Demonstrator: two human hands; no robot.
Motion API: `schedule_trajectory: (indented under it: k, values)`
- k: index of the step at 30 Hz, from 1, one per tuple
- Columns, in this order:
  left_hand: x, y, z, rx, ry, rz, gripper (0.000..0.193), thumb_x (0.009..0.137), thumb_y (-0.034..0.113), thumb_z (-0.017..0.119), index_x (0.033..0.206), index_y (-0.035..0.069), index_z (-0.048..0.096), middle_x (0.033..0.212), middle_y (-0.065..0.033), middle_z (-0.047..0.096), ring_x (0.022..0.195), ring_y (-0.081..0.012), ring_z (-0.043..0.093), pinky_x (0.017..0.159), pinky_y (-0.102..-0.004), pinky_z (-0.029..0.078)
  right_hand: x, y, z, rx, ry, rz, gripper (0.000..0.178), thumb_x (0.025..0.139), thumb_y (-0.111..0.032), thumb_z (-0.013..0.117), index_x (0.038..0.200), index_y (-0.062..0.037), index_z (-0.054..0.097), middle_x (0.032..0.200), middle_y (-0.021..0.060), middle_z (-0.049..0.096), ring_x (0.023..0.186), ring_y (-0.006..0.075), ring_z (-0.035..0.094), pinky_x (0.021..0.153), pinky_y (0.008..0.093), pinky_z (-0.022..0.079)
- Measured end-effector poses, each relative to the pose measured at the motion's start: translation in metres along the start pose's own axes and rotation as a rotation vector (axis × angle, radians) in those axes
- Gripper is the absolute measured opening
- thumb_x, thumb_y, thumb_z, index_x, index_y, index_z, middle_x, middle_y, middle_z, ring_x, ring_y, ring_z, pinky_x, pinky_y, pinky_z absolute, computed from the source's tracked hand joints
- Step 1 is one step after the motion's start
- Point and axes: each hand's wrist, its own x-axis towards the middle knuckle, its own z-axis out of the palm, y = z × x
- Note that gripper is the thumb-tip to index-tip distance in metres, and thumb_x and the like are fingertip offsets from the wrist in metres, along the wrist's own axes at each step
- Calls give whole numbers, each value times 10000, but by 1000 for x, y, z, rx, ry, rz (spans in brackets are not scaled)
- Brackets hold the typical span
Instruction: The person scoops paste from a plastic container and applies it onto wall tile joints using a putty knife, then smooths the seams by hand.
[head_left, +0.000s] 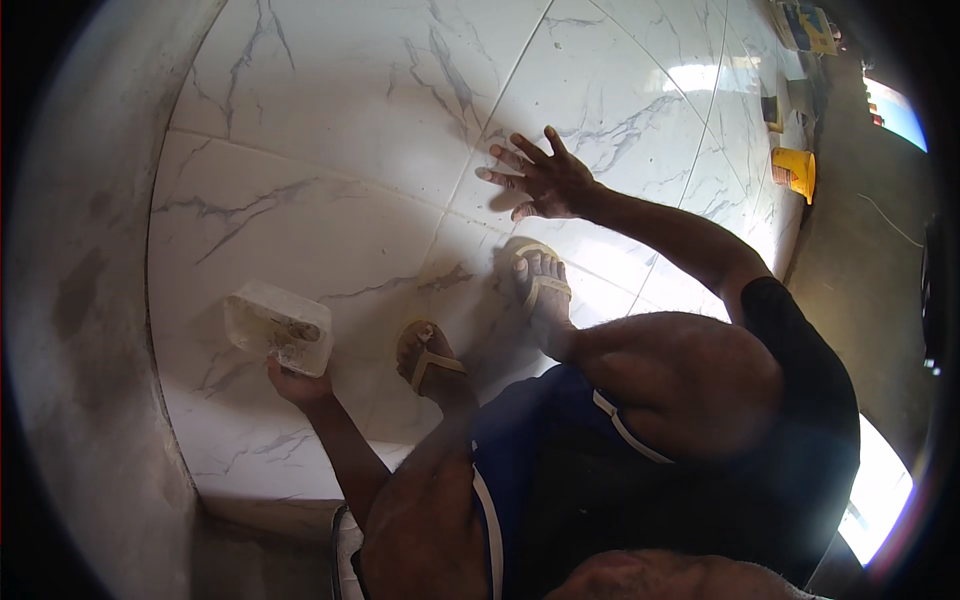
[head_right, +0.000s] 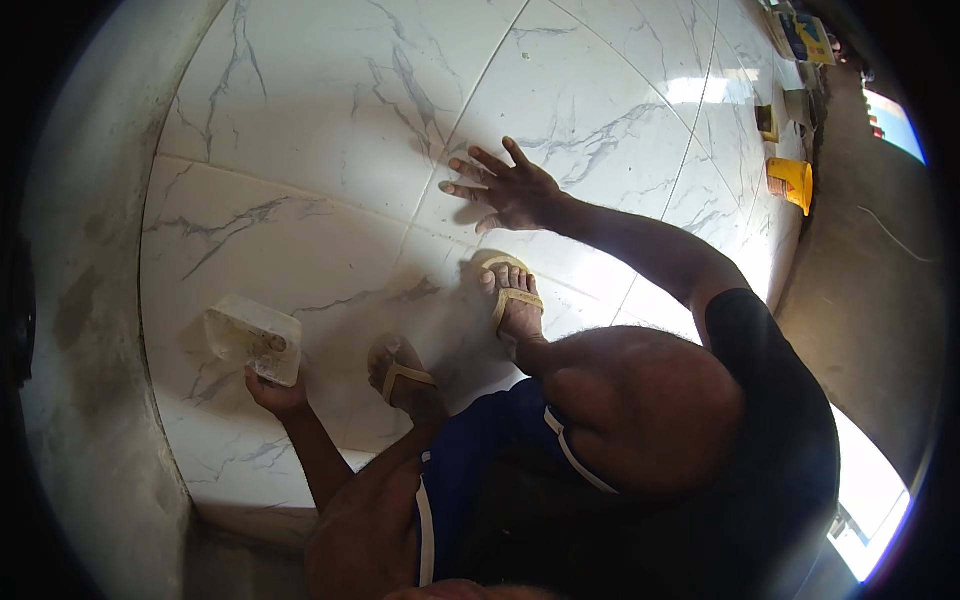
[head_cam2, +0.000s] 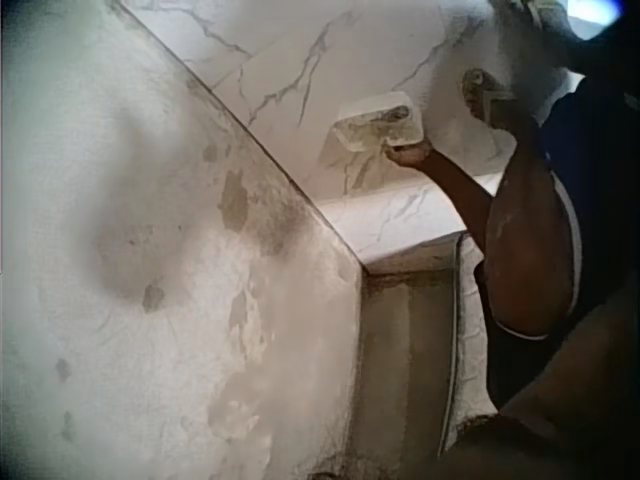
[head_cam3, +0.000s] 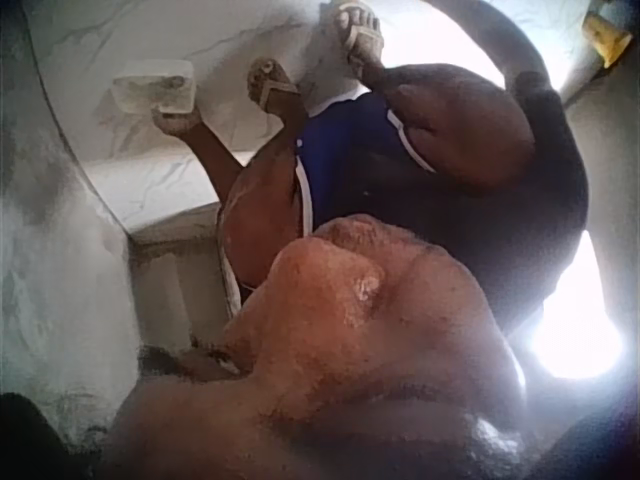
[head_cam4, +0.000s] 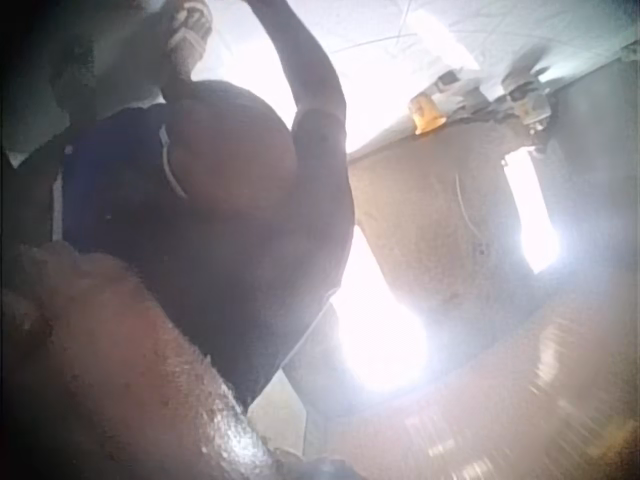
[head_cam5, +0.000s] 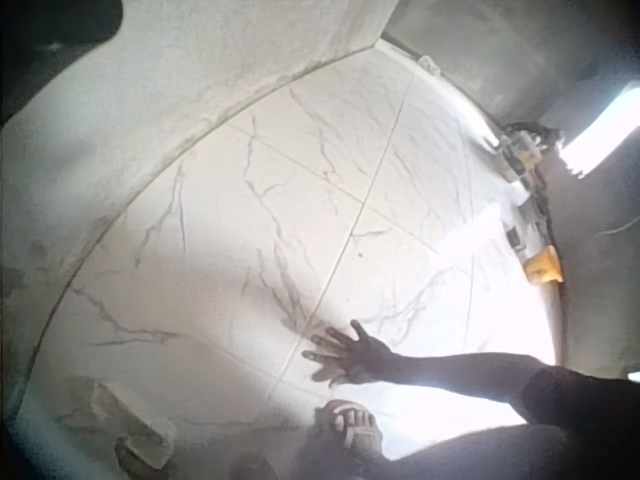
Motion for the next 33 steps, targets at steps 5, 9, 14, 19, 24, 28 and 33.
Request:
schedule_trajectory:
  k: [5, 9, 14, 19, 24, 28, 33]
  values:
    - [2, 2, -4, 2, -13, -18, 734, 946, 413, 534, 1534, 16, 349, 1460, -193, 495, 1325, -403, 514, 1053, -584, 480, 11, 15, -8, -42, 73, 53, 845, 903, -747, 464, 1622, -429, 157, 1724, -30, 96, 1585, 274, 89, 1241, 650, 82]
    - [0, 1, 2, 28, 79, -12, 724, 951, 423, 518, 1529, 16, 356, 1446, -193, 506, 1310, -402, 526, 1024, -587, 499, 18, 25, -3, -62, 171, 88, 831, 917, -779, 375, 1626, -389, 187, 1724, 34, 87, 1584, 315, 67, 1225, 681, 55]
    - [-2, 2, 0, -10, 32, -21, 647, 970, 405, 519, 1478, 13, 442, 1421, -181, 553, 1296, -374, 555, 1079, -537, 466, 27, 23, 18, 5, 328, 172, 874, 919, -817, 270, 1628, -307, 244, 1719, 125, 46, 1574, 404, 4, 1214, 695, -4]
    - [0, 2, 0, 16, 20, -9, 652, 967, 410, 519, 1479, 13, 443, 1427, -182, 547, 1297, -371, 554, 1077, -536, 467, 38, 11, 35, 242, 538, 145, 913, 913, -845, 201, 1614, -268, 301, 1716, 146, 20, 1564, 434, -44, 1207, 698, -50]
    - [-2, 0, 4, 33, 93, 10, 651, 964, 406, 521, 1479, 15, 444, 1436, -184, 540, 1307, -372, 547, 1081, -537, 465, 25, 7, 27, 127, 438, 184, 893, 917, -842, 222, 1603, -279, 324, 1716, 133, 51, 1566, 428, -24, 1211, 695, -41]
    - [-1, 0, 6, -24, 51, -8, 680, 959, 398, 519, 1503, 8, 399, 1453, -196, 513, 1326, -391, 520, 1084, -566, 455, 10, 11, 13, 69, 329, 154, 854, 928, -824, 267, 1594, -294, 340, 1716, 119, 78, 1569, 420, -15, 1210, 701, -32]
    - [2, -1, -7, -38, 60, 8, 726, 950, 403, 531, 1529, 3, 355, 1467, -205, 490, 1339, -405, 497, 1081, -595, 446, 16, 15, 7, 97, 403, 163, 840, 936, -812, 282, 1584, -284, 365, 1716, 117, 85, 1567, 426, -9, 1204, 712, -27]
